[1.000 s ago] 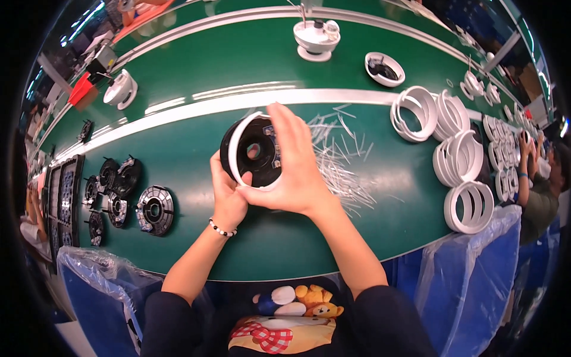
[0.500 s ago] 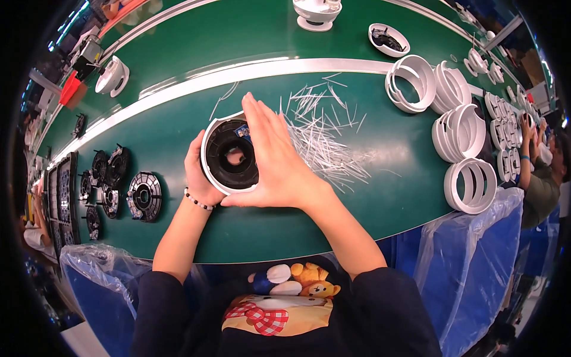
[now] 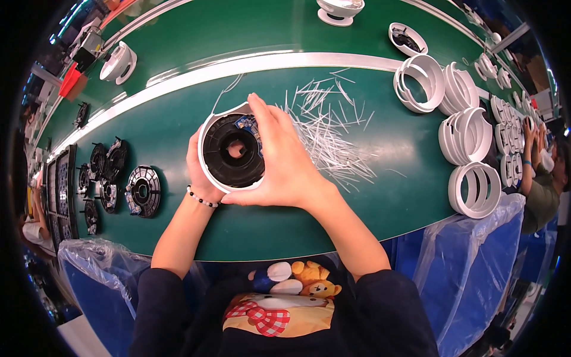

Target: Manually assembling electronic components into white plastic circular housings on an industrial assembly line.

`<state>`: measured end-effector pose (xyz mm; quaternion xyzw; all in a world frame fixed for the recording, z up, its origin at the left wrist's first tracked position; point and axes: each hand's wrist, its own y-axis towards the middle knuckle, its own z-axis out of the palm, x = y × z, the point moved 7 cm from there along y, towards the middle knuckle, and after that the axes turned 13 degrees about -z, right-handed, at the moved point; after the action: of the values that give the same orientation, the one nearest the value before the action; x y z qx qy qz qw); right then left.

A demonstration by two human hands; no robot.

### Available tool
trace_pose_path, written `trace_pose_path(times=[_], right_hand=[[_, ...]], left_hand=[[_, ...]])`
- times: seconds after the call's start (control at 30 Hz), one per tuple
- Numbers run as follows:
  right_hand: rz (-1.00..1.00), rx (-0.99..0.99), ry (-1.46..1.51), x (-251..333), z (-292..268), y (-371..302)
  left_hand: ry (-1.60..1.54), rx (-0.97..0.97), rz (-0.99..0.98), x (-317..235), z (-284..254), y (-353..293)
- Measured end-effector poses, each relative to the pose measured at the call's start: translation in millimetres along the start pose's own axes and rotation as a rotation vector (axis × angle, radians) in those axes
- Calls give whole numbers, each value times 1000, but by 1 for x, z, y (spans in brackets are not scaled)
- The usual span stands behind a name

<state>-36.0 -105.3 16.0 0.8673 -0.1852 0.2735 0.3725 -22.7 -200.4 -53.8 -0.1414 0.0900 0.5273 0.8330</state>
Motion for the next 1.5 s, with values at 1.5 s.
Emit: trace_pose_path(times=[1.5], right_hand=[[354, -184, -1045, -121, -195, -94]], left_hand=[[463, -494, 126, -104, -16, 166]])
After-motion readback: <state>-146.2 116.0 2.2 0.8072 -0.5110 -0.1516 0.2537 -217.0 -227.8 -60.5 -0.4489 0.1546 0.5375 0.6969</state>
